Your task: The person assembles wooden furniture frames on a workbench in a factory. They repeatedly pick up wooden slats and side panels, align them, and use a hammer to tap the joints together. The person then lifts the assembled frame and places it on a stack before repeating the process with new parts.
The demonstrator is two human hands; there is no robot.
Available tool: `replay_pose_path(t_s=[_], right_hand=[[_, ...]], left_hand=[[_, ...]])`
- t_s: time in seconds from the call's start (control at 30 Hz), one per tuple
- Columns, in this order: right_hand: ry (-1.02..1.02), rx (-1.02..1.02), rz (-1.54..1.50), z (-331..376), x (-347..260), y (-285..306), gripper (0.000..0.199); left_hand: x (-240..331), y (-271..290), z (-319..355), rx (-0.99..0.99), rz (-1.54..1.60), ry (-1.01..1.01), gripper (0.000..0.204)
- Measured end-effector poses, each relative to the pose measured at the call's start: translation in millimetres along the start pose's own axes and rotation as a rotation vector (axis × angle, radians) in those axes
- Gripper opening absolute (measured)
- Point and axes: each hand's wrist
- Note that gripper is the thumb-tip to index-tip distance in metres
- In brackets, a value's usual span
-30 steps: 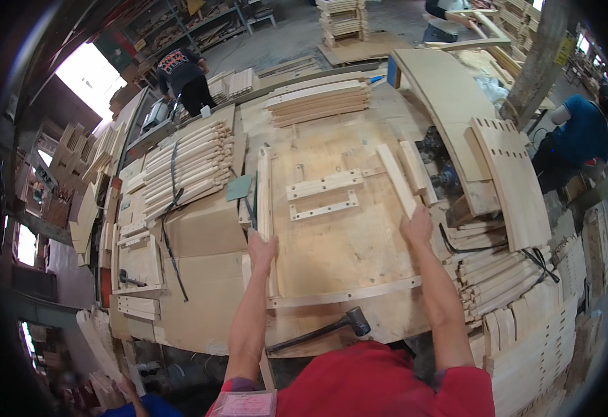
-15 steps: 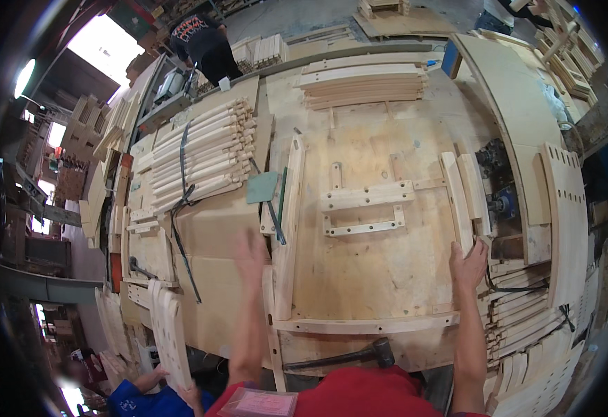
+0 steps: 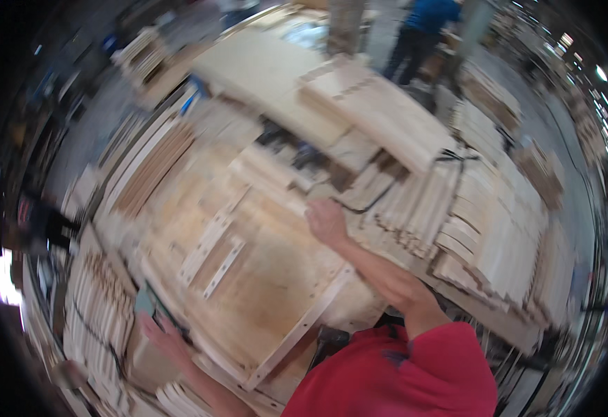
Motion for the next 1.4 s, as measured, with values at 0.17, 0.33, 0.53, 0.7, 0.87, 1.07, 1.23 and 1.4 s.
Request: replay_pose_path(t_s=[0.17, 0.33, 0.53, 0.7, 0.87, 1.07, 1.23, 1.4], right_hand=[[-0.023, -0.258, 0.226, 9, 48, 93, 0.027], [0.258, -0.887, 0.568, -10, 86, 150, 0.026], [0.550, -1.040, 0.629, -10, 77, 128, 0.022], [0.703, -0.505, 0.389, -4, 55, 161, 0.020], [0.814, -0.516, -0.094, 18, -124, 170, 0.020], [0.827, -0.305, -0.483, 33, -259, 152, 0.027], [0.137, -0.382, -0.813, 60, -218, 111, 0.038], [-0.626, -0.636, -1.239, 53, -210, 42, 0.038]], left_hand=[[108, 2, 145, -0.240, 0.389, 0.190, 0.048], [156, 8, 193, -0.357, 0.679, 0.254, 0.041], [172, 25, 163, -0.281, 0.597, -0.007, 0.036], [188, 30, 165, -0.217, 0.670, 0.061, 0.033], [249, 18, 175, -0.399, 0.833, 0.029, 0.037], [318, 30, 140, -0.502, 1.251, 0.506, 0.030], [224, 22, 128, 0.143, 1.882, 0.818, 0.030], [177, 22, 127, 0.117, 2.006, 0.679, 0.028]])
Point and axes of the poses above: each hand's wrist, its own z-axis away from the middle knuckle, its own y-axis out of the back of the hand, x = y × z, and after that the axes turned 1 degree about -z, right-handed
